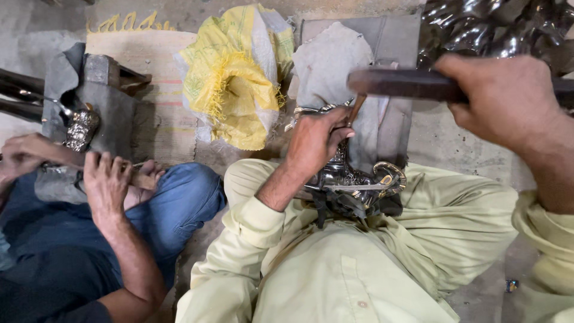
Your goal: The person hammers a metal animal figurine using a chisel and hammer. They repeatedly strike the figurine to shape or refine its surface while seated on the floor.
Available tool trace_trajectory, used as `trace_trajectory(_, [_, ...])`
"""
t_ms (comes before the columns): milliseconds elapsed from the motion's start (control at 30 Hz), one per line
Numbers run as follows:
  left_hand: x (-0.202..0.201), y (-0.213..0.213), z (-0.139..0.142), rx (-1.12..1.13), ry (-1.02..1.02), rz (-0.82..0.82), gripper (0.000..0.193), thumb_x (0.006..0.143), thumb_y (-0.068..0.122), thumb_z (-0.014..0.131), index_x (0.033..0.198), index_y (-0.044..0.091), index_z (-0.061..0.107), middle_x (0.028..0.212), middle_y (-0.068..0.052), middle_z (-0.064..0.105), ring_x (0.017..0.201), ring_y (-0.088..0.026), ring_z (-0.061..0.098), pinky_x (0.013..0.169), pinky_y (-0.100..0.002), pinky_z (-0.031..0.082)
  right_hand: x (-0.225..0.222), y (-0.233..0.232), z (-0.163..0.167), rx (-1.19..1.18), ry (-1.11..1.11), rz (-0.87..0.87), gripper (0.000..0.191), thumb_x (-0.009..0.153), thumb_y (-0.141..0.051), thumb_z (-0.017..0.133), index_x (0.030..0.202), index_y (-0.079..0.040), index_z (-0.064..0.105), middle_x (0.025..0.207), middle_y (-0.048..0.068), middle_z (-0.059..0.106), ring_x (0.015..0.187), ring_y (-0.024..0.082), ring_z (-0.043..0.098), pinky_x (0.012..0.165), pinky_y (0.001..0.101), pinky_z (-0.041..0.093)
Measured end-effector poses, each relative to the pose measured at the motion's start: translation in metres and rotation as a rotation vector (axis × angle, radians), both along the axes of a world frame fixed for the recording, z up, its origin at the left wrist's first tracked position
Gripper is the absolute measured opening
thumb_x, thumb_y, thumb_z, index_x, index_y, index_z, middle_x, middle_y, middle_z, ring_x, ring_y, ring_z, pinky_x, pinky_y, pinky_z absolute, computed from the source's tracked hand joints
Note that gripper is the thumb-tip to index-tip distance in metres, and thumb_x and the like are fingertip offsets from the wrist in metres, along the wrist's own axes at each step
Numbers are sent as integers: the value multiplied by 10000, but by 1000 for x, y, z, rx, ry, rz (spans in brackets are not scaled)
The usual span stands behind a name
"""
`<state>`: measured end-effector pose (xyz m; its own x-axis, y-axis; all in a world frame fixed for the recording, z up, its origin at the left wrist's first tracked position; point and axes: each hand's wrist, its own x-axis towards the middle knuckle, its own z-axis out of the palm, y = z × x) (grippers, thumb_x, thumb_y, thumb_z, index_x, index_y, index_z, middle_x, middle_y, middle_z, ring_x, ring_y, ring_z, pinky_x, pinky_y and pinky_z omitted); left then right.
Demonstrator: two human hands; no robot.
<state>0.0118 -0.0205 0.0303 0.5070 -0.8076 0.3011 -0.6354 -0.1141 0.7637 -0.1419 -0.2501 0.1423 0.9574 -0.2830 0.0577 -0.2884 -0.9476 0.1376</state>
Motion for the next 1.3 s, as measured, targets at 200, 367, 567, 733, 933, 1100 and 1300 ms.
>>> trace_trajectory(200, [14,-13,15,216,-47,-147,308,855,179,805,1135,102,701,833,-130,767,761,-323,749,690,-445,556,-22,-16,-34,252,134,-264,422,907,-303,737,1293,-174,627,789,123,728,703,322,719,690,453,558])
trace_trajectory(367, [21,-21,19,212,-87,-273,347,838,153,807,1163,114,693,851,-115,768,791,-315,755,722,-450,555,-47,-21,-66,651,-56,-507,461,927,-240,772,1320,-79,592,802,203,685,686,367,681,626,510,539])
trace_trajectory(567, [22,-25,20,249,-150,-344,297,825,128,805,1102,100,701,795,-114,766,786,-351,738,681,-485,525,-63,-14,-95,754,-323,-307,405,911,-232,766,1230,-41,606,868,163,689,759,374,658,639,493,538])
trace_trajectory(733, [18,-17,20,252,-96,-259,306,850,141,796,1127,92,676,798,-140,742,759,-348,740,678,-477,536,-60,-17,-95,376,-62,-276,362,930,-288,771,1232,-119,662,870,144,733,779,339,724,747,485,560])
trace_trajectory(933, [2,-1,12,104,-63,-79,263,893,165,769,1115,79,658,881,-148,756,790,-364,736,685,-460,560,-32,-16,-63,268,-84,-129,382,909,-246,768,1263,-152,661,881,110,732,773,306,722,744,469,560])
trace_trajectory(1100, [-9,5,3,142,9,78,249,925,193,757,1128,83,663,851,-149,762,748,-352,746,675,-455,565,-7,-4,-28,158,-61,-104,319,904,-232,767,1184,-125,659,783,98,711,706,301,710,677,438,554])
trace_trajectory(1300, [-18,14,-5,40,-19,117,291,937,165,757,1178,70,625,889,-168,755,766,-366,742,649,-450,559,6,6,-7,128,-124,-39,318,909,-208,780,1193,-116,670,769,76,699,655,267,702,697,419,556])
